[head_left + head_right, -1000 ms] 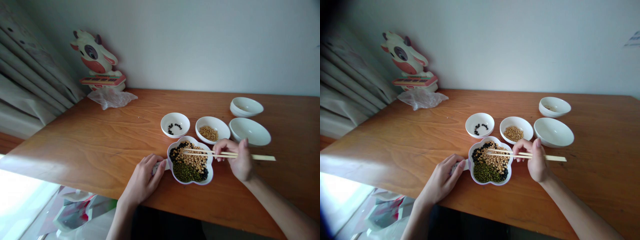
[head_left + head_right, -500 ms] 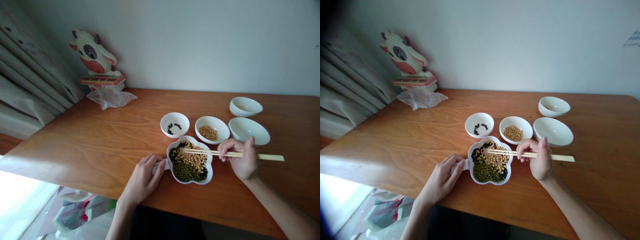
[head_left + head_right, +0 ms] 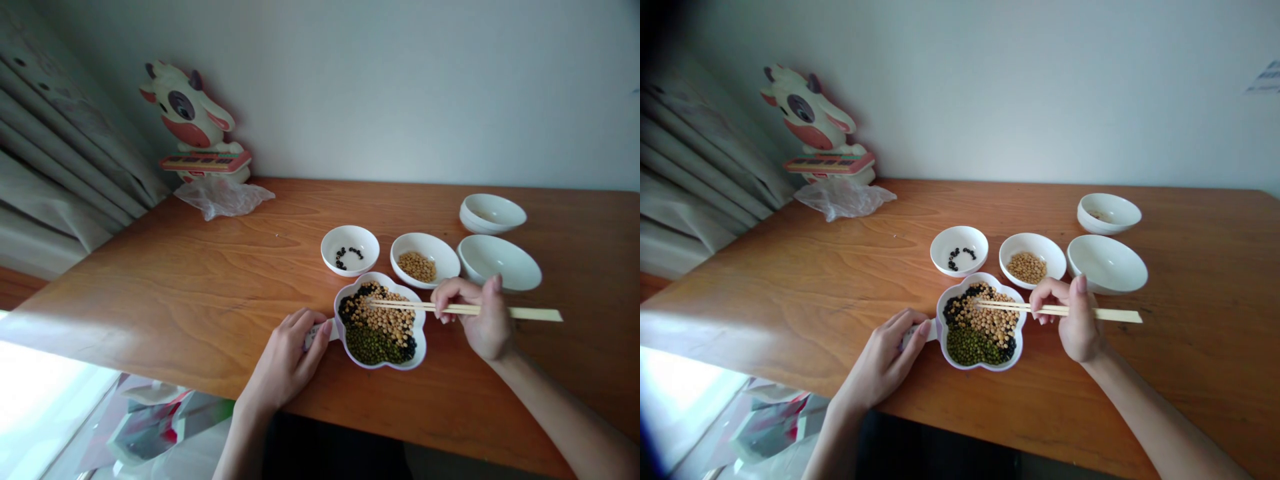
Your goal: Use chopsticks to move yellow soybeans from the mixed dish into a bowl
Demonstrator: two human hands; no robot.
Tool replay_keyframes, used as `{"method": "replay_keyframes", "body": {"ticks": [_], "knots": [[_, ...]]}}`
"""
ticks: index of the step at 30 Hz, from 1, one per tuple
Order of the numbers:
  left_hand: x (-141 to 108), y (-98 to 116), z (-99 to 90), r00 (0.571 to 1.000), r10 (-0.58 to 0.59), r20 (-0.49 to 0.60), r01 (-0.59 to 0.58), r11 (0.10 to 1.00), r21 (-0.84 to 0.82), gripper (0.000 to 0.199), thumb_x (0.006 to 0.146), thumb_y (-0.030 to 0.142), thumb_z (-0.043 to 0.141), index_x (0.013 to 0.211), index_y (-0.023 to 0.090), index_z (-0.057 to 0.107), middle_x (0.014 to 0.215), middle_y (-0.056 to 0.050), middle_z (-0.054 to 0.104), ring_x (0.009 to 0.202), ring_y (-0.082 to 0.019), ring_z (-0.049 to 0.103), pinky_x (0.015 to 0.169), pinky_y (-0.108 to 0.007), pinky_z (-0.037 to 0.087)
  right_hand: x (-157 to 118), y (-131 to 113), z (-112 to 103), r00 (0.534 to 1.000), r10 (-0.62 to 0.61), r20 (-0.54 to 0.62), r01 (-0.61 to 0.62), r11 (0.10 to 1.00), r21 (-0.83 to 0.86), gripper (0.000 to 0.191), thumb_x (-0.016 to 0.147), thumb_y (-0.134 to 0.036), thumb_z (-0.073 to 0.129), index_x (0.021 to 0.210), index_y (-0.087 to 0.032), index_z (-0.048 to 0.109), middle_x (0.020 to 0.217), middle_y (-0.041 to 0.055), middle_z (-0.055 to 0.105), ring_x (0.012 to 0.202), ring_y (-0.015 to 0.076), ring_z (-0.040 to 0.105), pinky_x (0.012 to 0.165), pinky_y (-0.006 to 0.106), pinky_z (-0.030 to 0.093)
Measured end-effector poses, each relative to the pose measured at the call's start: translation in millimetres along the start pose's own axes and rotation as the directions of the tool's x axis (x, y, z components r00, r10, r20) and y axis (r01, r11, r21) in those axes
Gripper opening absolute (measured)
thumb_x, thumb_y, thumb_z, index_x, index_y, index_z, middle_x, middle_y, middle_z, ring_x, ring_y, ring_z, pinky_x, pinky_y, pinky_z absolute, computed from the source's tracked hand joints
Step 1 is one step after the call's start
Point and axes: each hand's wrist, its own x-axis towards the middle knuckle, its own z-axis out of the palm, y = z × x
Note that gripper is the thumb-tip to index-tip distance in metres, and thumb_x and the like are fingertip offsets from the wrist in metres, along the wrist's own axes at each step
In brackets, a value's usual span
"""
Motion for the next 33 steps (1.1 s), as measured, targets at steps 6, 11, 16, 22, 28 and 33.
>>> {"method": "replay_keyframes", "body": {"ticks": [6,11,16,22,28,33], "knots": [[0.6,-1.3,-0.9,1.0,0.001,-0.003,-0.001,1.0,-0.007,0.022,0.112,0.036,0.048,0.102,0.024,0.063,0.098,-0.001,0.068,0.09,-0.018,0.064,0.086,-0.031,0.045,-1.6,-2.0,1.2,1.0,-0.004,0.014,0.004,1.0,0.017,0.083,0.094,-0.085,0.023,0.063,-0.024,0.07,0.061,0.0054,0.062,0.054,0.0187,0.053,0.051,0.034,0.042],[-0.1,-0.9,-0.1,1.0,0.003,-0.006,-0.003,1.0,-0.005,0.023,0.112,0.037,0.048,0.102,0.024,0.064,0.098,-0.002,0.068,0.09,-0.019,0.064,0.086,-0.03,0.044,-1.4,-1.5,3.3,1.0,-0.012,0.016,0.011,1.0,0.029,0.083,0.095,-0.084,0.023,0.064,-0.024,0.071,0.062,0.0054,0.062,0.055,0.0192,0.053,0.054,0.035,0.043],[0.0,-0.9,-0.2,1.0,0.006,-0.006,-0.006,1.0,-0.005,0.023,0.112,0.037,0.047,0.101,0.024,0.063,0.097,-0.001,0.067,0.089,-0.018,0.064,0.086,-0.03,0.044,-2.3,4.2,4.0,1.0,-0.026,0.011,0.025,0.999,0.037,0.082,0.095,-0.084,0.023,0.066,-0.024,0.072,0.064,0.0048,0.063,0.055,0.0186,0.054,0.055,0.035,0.043],[0.4,-1.2,0.7,1.0,0.001,-0.006,-0.001,1.0,-0.005,0.025,0.112,0.038,0.047,0.099,0.023,0.062,0.096,-0.002,0.067,0.088,-0.019,0.063,0.085,-0.031,0.044,-3.2,8.1,2.2,0.999,-0.042,0.025,0.041,0.998,0.041,0.08,0.099,-0.078,0.023,0.069,-0.023,0.072,0.065,0.0039,0.063,0.056,0.0174,0.055,0.055,0.035,0.043],[1.2,-0.9,-0.3,1.0,0.003,-0.003,-0.003,1.0,-0.002,0.024,0.112,0.038,0.047,0.101,0.024,0.063,0.097,-0.002,0.067,0.088,-0.018,0.063,0.085,-0.03,0.044,-2.1,19.7,-13.1,0.988,-0.101,0.118,0.093,0.993,0.067,0.07,0.103,-0.072,0.031,0.083,-0.018,0.072,0.075,0.0021,0.067,0.064,0.0139,0.06,0.061,0.03,0.052],[1.1,-0.6,-0.3,1.0,-0.001,0.003,0.001,1.0,0.0,0.025,0.112,0.039,0.047,0.1,0.023,0.062,0.096,-0.001,0.066,0.088,-0.017,0.063,0.084,-0.031,0.044,-2.7,38.2,-29.7,0.973,-0.109,0.204,0.096,0.993,0.072,0.032,0.1,-0.038,0.066,0.126,-0.019,0.068,0.124,0.0085,0.072,0.101,0.0201,0.072,0.086,0.041,0.063]]}}
